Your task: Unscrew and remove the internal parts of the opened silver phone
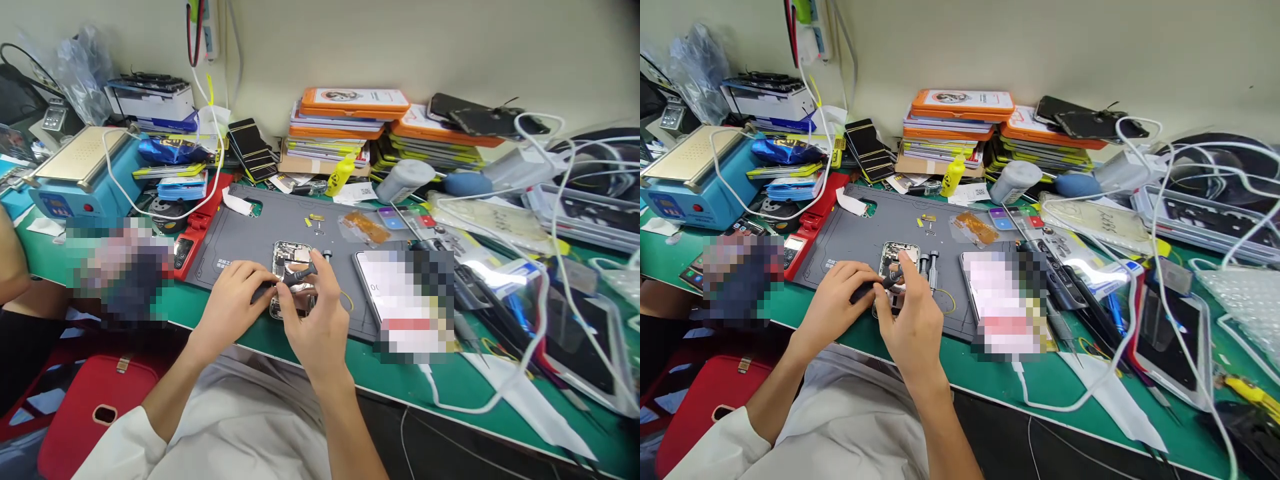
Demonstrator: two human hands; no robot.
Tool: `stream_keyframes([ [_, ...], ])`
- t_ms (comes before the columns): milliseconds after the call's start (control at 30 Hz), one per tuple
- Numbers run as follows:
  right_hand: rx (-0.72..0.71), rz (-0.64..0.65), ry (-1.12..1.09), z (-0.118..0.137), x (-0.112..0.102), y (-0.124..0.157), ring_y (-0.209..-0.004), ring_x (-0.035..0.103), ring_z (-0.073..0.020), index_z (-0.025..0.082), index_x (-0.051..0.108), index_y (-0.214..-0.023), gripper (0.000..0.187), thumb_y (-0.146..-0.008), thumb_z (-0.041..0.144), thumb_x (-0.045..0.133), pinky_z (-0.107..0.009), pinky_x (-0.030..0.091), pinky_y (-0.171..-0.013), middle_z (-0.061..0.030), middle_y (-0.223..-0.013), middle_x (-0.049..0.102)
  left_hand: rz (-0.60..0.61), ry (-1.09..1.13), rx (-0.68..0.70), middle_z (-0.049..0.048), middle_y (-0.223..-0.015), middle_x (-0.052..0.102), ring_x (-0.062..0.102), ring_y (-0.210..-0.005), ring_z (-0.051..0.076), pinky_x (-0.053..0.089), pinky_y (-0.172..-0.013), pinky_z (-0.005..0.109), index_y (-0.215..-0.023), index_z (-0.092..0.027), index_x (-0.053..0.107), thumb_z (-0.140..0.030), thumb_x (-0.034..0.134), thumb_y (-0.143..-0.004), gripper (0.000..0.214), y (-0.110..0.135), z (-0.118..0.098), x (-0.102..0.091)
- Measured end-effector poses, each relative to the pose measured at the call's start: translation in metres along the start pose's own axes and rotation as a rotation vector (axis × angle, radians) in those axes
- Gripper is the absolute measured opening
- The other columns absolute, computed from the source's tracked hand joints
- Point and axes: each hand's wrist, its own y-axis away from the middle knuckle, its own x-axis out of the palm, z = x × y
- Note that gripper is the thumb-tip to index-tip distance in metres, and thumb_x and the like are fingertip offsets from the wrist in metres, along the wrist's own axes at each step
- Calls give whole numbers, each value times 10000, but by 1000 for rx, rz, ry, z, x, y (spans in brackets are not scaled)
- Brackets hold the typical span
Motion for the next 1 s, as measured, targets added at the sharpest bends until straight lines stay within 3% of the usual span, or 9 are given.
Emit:
stream_keyframes([
  [67,69,25,-72,1,1,1,-939,859,-226,327,323,-1751,754,-1096,239,685,-366,764,-730,-132,-1352,810,-6,-6,5,53,-1212,786,697,-1174,256,565,-1047,428,-1156,-242,749,-248,684,-1124,72,0,1,0],
  [233,165,10,-324,3,-1,3,-1073,868,-235,358,328,-1723,693,-1118,175,613,-399,782,-852,-111,-1286,802,-1,35,-6,44,-1186,789,694,-1175,249,553,-1059,427,-1077,-246,738,-263,671,-1137,91,-1,2,0],
  [400,218,-77,-295,0,-5,4,-1041,868,-257,339,312,-1718,698,-1114,221,640,-451,781,-855,-146,-1270,781,40,49,-68,43,-1172,787,692,-1170,252,547,-1043,420,-1112,-239,668,-261,598,-1167,92,-2,-1,-3],
  [600,260,-5,-255,-2,-4,5,-987,866,-235,309,325,-1722,662,-1129,239,610,-395,774,-819,-135,-1229,800,-13,66,-107,69,-1182,764,694,-1170,241,551,-1028,404,-1143,-230,606,-235,418,-1208,199,-2,-3,-3],
  [1000,228,48,-176,-1,-4,5,-955,869,-240,293,263,-1756,665,-1154,248,541,-361,761,-745,-141,-1220,808,15,38,-73,64,-1153,773,690,-1145,253,543,-994,413,-1070,-242,590,-203,444,-1182,188,-4,-3,-3],
])
